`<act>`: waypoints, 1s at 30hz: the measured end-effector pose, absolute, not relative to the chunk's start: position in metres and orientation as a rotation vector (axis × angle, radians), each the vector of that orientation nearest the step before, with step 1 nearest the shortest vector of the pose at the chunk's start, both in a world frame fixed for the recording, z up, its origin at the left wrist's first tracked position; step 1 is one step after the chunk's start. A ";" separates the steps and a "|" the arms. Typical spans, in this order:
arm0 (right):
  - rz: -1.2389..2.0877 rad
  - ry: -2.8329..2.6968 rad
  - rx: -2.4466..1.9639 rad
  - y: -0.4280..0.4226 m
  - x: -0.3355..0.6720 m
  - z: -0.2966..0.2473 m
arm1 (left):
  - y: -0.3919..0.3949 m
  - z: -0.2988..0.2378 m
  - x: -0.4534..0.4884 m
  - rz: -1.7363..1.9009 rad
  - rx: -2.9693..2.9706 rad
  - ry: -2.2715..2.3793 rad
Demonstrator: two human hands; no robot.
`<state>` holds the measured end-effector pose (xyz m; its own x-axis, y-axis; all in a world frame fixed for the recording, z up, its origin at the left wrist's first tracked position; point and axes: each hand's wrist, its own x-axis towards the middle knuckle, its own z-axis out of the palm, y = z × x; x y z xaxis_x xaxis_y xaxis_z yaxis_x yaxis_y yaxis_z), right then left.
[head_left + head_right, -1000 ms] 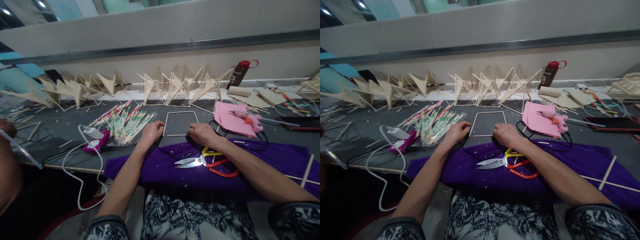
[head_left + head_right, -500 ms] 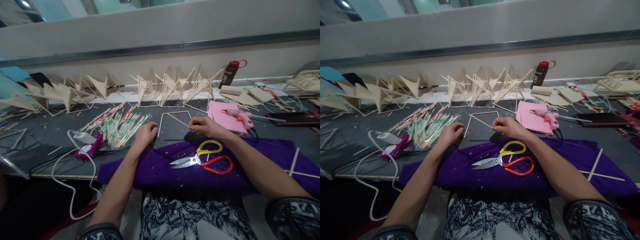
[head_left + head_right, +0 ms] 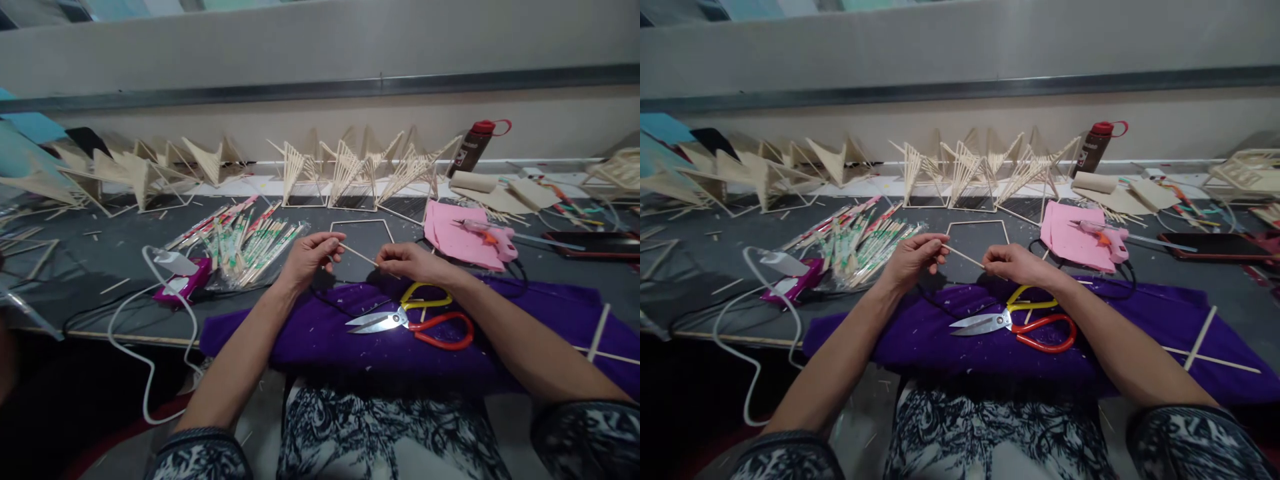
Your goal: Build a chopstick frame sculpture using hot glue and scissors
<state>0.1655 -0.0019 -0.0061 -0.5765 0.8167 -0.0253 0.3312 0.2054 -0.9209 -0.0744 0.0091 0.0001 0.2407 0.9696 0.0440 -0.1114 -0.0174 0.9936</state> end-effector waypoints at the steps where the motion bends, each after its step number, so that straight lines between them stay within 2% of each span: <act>1: 1.380 -1.988 -1.049 -0.002 0.165 -0.006 | 0.010 0.000 -0.075 1.113 1.252 0.944; 6: 1.486 -1.887 -1.054 0.000 0.167 -0.003 | 0.016 0.001 -0.080 1.179 1.197 0.997; 18: 1.469 -1.872 -1.125 -0.001 0.174 0.005 | 0.020 0.004 -0.085 1.300 1.192 1.043; 30: 1.246 -1.846 -1.114 0.004 0.179 0.007 | 0.015 0.008 -0.086 1.385 1.308 1.173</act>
<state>0.1791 0.0042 0.0075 -0.4360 0.8987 0.0473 0.2924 0.1911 -0.9370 -0.0863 0.0146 0.0081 -0.0646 0.9827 0.1738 0.0095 -0.1735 0.9848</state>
